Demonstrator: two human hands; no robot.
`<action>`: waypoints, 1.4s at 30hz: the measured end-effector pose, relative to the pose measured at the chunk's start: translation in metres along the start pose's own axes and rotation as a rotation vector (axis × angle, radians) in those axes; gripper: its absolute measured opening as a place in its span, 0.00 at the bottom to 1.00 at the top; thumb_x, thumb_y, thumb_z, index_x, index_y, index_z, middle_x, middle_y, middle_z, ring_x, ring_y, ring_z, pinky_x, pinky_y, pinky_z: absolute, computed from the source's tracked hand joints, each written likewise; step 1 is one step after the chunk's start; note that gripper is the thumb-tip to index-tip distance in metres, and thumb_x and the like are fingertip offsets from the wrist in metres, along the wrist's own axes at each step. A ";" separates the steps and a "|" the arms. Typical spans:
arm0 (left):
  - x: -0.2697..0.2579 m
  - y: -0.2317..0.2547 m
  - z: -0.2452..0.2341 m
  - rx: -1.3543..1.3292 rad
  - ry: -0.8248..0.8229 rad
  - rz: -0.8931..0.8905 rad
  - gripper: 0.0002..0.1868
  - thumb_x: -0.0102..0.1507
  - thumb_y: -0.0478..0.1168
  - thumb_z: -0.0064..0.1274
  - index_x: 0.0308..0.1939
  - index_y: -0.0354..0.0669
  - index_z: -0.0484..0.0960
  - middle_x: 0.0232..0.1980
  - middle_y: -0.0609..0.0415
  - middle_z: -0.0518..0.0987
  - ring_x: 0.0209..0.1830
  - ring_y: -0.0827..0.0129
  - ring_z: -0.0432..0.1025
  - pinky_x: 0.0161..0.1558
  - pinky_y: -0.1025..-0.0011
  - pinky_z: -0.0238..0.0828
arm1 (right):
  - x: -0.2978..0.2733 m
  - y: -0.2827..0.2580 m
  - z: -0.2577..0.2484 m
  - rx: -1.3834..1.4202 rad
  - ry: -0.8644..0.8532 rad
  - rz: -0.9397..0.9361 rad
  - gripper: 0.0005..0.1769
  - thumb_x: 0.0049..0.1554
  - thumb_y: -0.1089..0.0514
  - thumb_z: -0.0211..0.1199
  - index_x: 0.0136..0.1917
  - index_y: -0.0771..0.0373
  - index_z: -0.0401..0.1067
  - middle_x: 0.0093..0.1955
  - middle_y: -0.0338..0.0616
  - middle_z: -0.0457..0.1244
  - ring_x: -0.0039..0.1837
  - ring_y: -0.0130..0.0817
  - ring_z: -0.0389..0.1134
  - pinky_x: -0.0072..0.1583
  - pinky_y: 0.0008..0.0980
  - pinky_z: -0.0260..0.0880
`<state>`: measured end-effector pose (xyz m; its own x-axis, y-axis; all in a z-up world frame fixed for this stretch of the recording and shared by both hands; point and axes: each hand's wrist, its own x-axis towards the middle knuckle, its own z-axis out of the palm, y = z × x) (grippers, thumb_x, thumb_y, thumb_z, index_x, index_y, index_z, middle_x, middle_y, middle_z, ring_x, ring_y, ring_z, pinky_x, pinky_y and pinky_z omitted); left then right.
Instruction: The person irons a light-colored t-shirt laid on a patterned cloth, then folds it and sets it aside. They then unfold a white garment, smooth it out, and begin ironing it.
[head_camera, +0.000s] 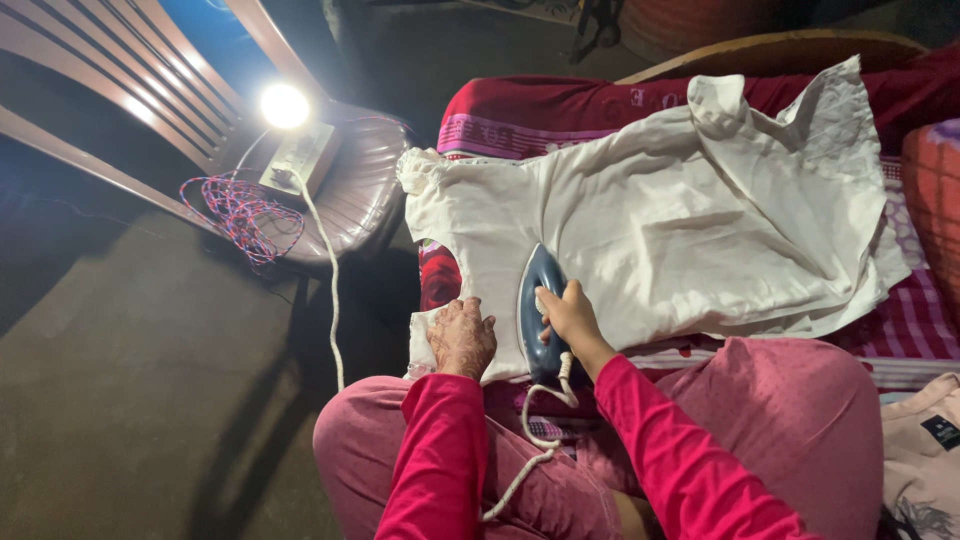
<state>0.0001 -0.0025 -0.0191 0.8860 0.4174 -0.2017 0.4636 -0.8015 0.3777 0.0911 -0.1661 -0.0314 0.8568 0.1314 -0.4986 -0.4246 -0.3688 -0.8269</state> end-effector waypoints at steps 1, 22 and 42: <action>0.001 0.001 0.000 0.007 -0.015 0.004 0.24 0.63 0.52 0.56 0.60 0.50 0.78 0.58 0.50 0.76 0.61 0.51 0.69 0.58 0.51 0.65 | 0.001 -0.002 0.001 -0.024 0.011 -0.004 0.29 0.59 0.46 0.62 0.54 0.75 0.60 0.37 0.55 0.65 0.26 0.40 0.68 0.29 0.38 0.69; 0.010 0.017 0.005 -0.148 0.001 0.085 0.26 0.61 0.50 0.59 0.61 0.47 0.77 0.56 0.48 0.77 0.60 0.51 0.69 0.56 0.48 0.64 | 0.139 -0.107 0.012 -0.272 0.086 -0.153 0.29 0.60 0.45 0.60 0.52 0.79 0.66 0.36 0.57 0.66 0.28 0.41 0.69 0.29 0.38 0.70; 0.000 -0.006 0.014 0.000 0.003 0.063 0.25 0.61 0.51 0.59 0.60 0.49 0.77 0.58 0.49 0.76 0.61 0.51 0.69 0.59 0.49 0.64 | 0.026 -0.006 -0.044 -0.445 -0.109 -0.112 0.29 0.57 0.43 0.60 0.60 0.69 0.62 0.39 0.52 0.70 0.29 0.39 0.70 0.34 0.39 0.73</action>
